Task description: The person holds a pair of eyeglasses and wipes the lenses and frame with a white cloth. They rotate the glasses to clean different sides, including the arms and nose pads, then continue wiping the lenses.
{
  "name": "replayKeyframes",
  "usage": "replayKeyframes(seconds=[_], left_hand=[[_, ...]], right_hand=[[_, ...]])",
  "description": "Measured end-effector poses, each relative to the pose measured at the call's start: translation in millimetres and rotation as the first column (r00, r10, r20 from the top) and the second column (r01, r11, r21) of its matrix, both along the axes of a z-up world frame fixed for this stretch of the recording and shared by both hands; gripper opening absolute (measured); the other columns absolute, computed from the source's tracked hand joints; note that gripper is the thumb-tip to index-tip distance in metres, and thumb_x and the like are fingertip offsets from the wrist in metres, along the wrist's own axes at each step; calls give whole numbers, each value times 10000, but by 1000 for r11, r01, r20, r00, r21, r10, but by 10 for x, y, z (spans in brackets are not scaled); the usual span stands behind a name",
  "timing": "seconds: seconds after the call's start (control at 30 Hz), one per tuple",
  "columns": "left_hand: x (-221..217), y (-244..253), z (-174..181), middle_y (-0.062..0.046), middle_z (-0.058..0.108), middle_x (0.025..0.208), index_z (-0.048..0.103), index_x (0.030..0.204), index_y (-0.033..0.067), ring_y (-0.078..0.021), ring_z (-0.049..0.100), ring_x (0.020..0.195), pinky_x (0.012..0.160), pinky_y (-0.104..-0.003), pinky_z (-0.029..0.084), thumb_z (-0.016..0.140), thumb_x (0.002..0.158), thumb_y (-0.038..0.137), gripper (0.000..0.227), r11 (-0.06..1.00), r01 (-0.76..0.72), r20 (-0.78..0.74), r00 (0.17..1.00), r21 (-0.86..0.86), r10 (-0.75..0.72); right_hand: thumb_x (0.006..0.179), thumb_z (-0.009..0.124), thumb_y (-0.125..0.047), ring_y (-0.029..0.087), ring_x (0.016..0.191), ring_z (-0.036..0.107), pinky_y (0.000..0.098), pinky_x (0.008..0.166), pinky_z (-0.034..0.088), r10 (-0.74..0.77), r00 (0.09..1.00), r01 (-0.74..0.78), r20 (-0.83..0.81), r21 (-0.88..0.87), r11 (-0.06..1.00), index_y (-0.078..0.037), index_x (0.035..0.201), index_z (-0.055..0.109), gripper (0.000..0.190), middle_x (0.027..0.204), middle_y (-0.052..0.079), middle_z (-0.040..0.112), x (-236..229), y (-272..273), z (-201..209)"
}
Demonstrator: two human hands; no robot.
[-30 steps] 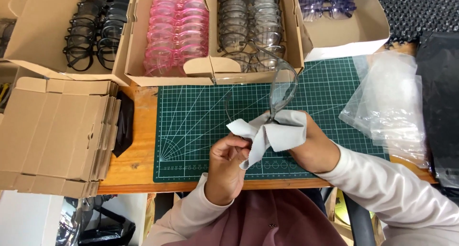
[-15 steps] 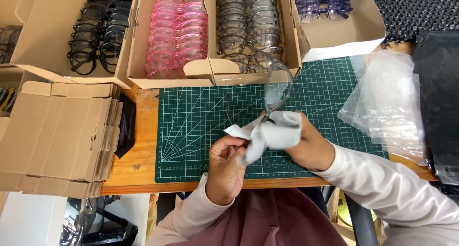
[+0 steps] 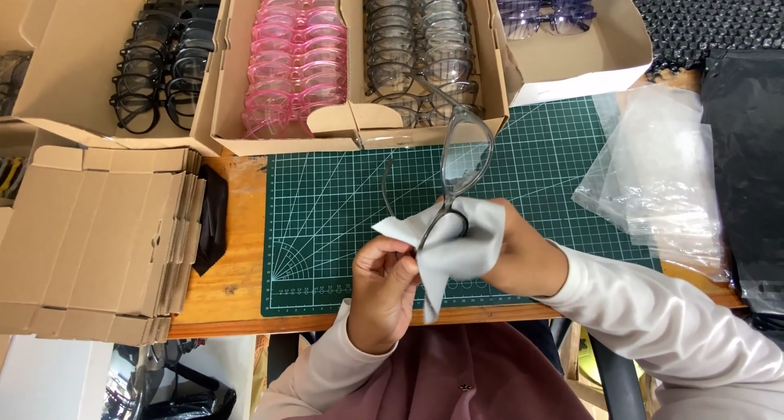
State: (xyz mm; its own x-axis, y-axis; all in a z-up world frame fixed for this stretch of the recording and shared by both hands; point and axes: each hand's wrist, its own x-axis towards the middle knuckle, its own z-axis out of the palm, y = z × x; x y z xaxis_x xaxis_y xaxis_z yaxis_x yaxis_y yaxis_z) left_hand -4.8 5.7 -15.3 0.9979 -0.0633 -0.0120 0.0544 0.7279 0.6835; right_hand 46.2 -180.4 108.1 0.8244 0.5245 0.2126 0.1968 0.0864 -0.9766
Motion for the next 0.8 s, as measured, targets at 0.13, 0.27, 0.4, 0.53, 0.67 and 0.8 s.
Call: replayKeyframes(seconds=[0.13,0.27,0.4,0.53,0.67,0.8], left_hand=[[-10,-11,-4,-84,684,913,664,1056,25,-142,649,778,654,-242,576,781,915,51,184,999,20,46,999,-26,-19],[9,-66,-43,-137,745,949,715,1004,6,-203,725,885,752,-323,639,836,858,41,193,997,-6,47,999,-77,10],[-5,-45,21,-108,728,976,679,1063,27,-190,698,892,786,-302,604,808,907,103,216,1000,-7,95,995,-15,9],[-23,-23,-30,-25,621,768,672,1038,50,-83,511,610,461,-191,401,796,920,147,196,1000,3,32,999,26,-4],[15,-73,7,-127,759,969,706,1033,16,-199,731,885,771,-331,624,822,892,103,202,999,-39,79,996,-4,39],[-11,-32,-32,-101,732,997,693,1076,35,-176,687,867,748,-281,589,820,899,117,233,1000,-4,40,999,-13,5]], right_hand=[[884,717,-129,117,735,646,276,641,540,9,999,-7,41,-56,998,-80,882,713,49,825,17,712,-15,-4,36],[939,607,-102,67,572,456,247,519,372,-75,994,72,79,42,997,-117,722,569,221,649,-37,531,-23,-41,-228],[963,647,-155,105,749,588,272,681,488,-16,999,11,48,90,996,-94,904,662,86,841,-10,648,-30,-9,-113],[847,795,-165,143,795,716,285,680,583,-55,995,58,80,-40,997,-92,912,713,128,894,46,751,-64,4,-18],[965,648,-172,106,706,642,255,619,529,-100,994,98,53,29,995,-89,834,637,156,790,5,684,-17,-41,-218],[946,664,-188,105,770,609,274,698,507,-57,998,57,18,35,998,-101,899,638,102,858,-15,652,-26,-19,-89]])
